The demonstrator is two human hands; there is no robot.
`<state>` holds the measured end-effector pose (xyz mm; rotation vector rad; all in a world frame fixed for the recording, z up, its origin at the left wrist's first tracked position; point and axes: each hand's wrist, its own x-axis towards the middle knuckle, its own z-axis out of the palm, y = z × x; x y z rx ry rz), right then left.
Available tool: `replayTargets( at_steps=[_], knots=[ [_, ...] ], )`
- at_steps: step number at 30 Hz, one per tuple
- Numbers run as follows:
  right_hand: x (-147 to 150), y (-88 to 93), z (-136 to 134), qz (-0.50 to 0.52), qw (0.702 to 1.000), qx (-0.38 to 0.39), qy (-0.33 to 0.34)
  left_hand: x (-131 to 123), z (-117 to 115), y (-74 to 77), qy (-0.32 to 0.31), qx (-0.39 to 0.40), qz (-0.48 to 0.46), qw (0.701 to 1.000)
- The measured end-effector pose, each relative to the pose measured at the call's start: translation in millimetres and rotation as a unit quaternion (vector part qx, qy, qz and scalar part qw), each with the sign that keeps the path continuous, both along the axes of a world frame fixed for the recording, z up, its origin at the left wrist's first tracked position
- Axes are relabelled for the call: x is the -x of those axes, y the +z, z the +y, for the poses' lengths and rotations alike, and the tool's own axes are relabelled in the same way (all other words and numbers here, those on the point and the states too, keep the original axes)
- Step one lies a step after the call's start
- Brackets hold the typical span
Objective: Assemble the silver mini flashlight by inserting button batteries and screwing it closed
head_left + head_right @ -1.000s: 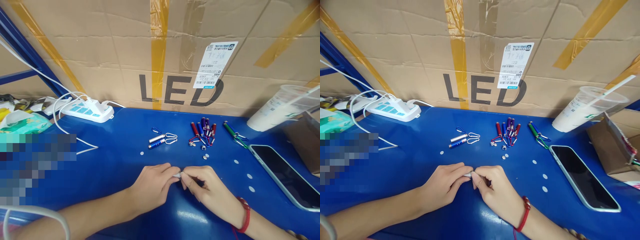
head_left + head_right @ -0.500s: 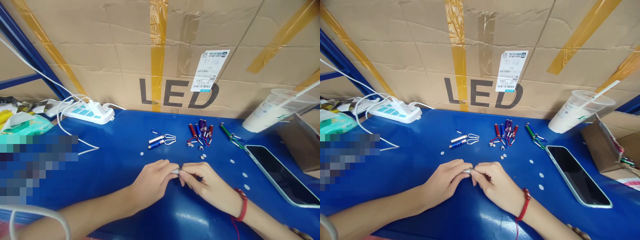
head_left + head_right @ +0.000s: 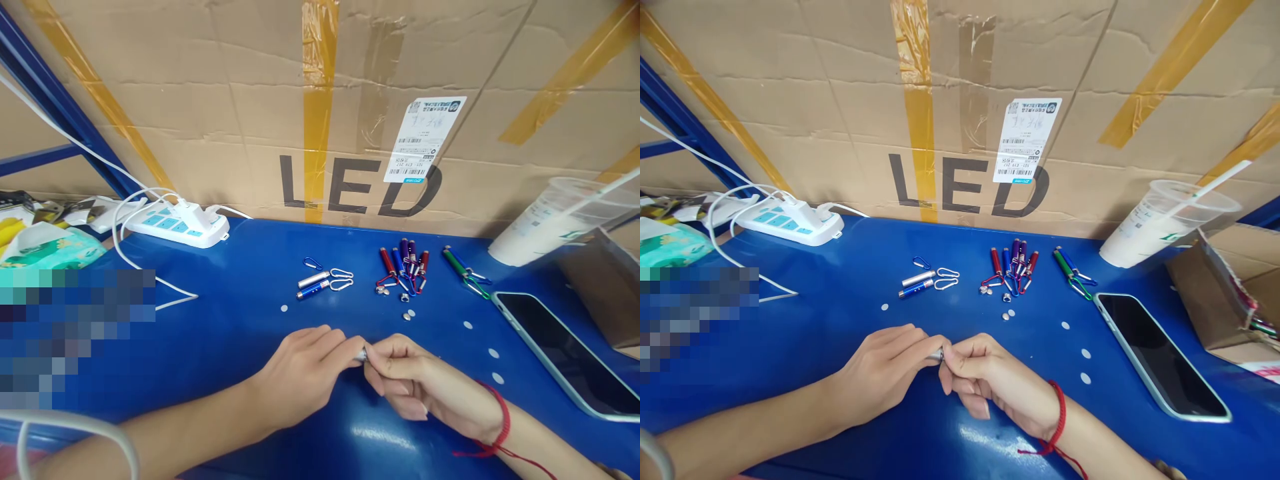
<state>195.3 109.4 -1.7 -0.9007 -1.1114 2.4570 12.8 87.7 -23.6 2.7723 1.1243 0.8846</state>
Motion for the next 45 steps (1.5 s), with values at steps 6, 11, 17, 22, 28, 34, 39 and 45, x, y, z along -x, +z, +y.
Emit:
replayTargets(
  at_steps=[6,11,17,22,28,34,39,45],
  knots=[
    [2.3,4.6,-2.0,-0.027,0.998,-0.038,-0.037,0.2,2.0,5.2,0.005,0.177,-0.062,0.982],
    [-0.8,7.5,-0.4,-0.051,0.994,-0.016,-0.096,2.1,10.2,6.8,0.081,0.313,-0.152,0.934],
    [-3.2,13.0,1.0,-0.065,0.990,-0.012,-0.128,1.0,13.2,9.0,0.122,0.358,-0.171,0.910],
    [-1.4,11.6,2.6,-0.069,0.990,-0.018,-0.125,-0.7,9.3,15.8,0.117,0.381,-0.160,0.903],
    [-1.8,9.9,2.4,-0.083,0.988,-0.069,-0.110,-3.0,5.9,15.0,0.095,0.386,-0.139,0.907],
    [0.3,6.9,1.2,-0.120,0.981,-0.095,-0.116,-4.4,0.5,7.3,0.049,0.383,-0.082,0.919],
    [3.2,-6.5,3.5,-0.179,0.945,-0.229,-0.152,-3.8,1.6,7.2,0.054,0.389,-0.090,0.915],
    [-2.5,-15.6,4.0,-0.167,0.790,-0.564,-0.171,-1.0,3.7,6.0,0.027,0.346,-0.099,0.933]
  ],
)
